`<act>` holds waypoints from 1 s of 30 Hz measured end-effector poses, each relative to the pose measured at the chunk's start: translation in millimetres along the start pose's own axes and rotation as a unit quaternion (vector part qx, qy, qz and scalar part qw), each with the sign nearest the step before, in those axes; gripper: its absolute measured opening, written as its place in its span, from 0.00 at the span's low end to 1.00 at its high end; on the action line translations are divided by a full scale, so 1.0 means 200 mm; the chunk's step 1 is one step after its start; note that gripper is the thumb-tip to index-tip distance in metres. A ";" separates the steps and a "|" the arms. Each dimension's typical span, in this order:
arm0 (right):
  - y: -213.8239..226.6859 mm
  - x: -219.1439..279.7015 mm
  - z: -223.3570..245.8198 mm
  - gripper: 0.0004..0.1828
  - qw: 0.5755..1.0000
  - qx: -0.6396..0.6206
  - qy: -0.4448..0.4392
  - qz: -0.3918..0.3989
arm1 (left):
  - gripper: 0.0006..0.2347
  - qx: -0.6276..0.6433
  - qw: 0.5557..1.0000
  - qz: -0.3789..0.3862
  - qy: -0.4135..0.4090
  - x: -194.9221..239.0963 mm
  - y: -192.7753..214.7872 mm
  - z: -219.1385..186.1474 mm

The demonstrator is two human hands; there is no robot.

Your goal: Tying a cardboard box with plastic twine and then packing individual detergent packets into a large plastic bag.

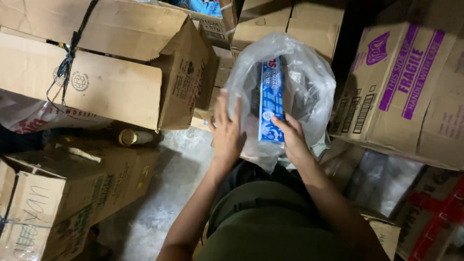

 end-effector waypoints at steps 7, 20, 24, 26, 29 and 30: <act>0.00 -0.09 -0.07 0.14 0.996 -0.059 -0.040 0.047 | 0.19 -0.145 0.964 0.111 -0.192 0.30 -0.47 -0.06; 0.13 -0.23 -0.72 0.43 0.975 0.078 -0.192 0.080 | 0.08 -0.132 0.965 0.212 -0.083 0.33 -0.14 -0.11; 0.12 -0.21 -0.72 0.41 0.968 0.163 -0.174 0.075 | 0.10 -0.099 0.977 0.185 -0.030 0.29 -0.03 -0.14; 0.11 -0.20 -0.69 0.42 0.970 0.156 -0.170 0.078 | 0.12 -0.056 0.988 0.140 -0.018 0.27 -0.01 -0.12; 0.12 -0.23 -0.71 0.41 0.977 0.139 -0.122 0.102 | 0.18 0.030 0.999 0.029 0.001 0.20 0.09 -0.10; 0.12 -0.25 -0.70 0.40 0.981 0.129 -0.077 0.122 | 0.20 0.073 0.997 -0.038 0.007 0.17 0.16 -0.08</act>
Point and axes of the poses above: each hand's wrist, its own x-axis away from the middle knuckle, its own y-axis out of the back of the hand, z = x × y, the point moved 10 cm from there along -x, towards the middle knuckle, and after that the axes turned 1 degree about -y, right-handed, at the moved point
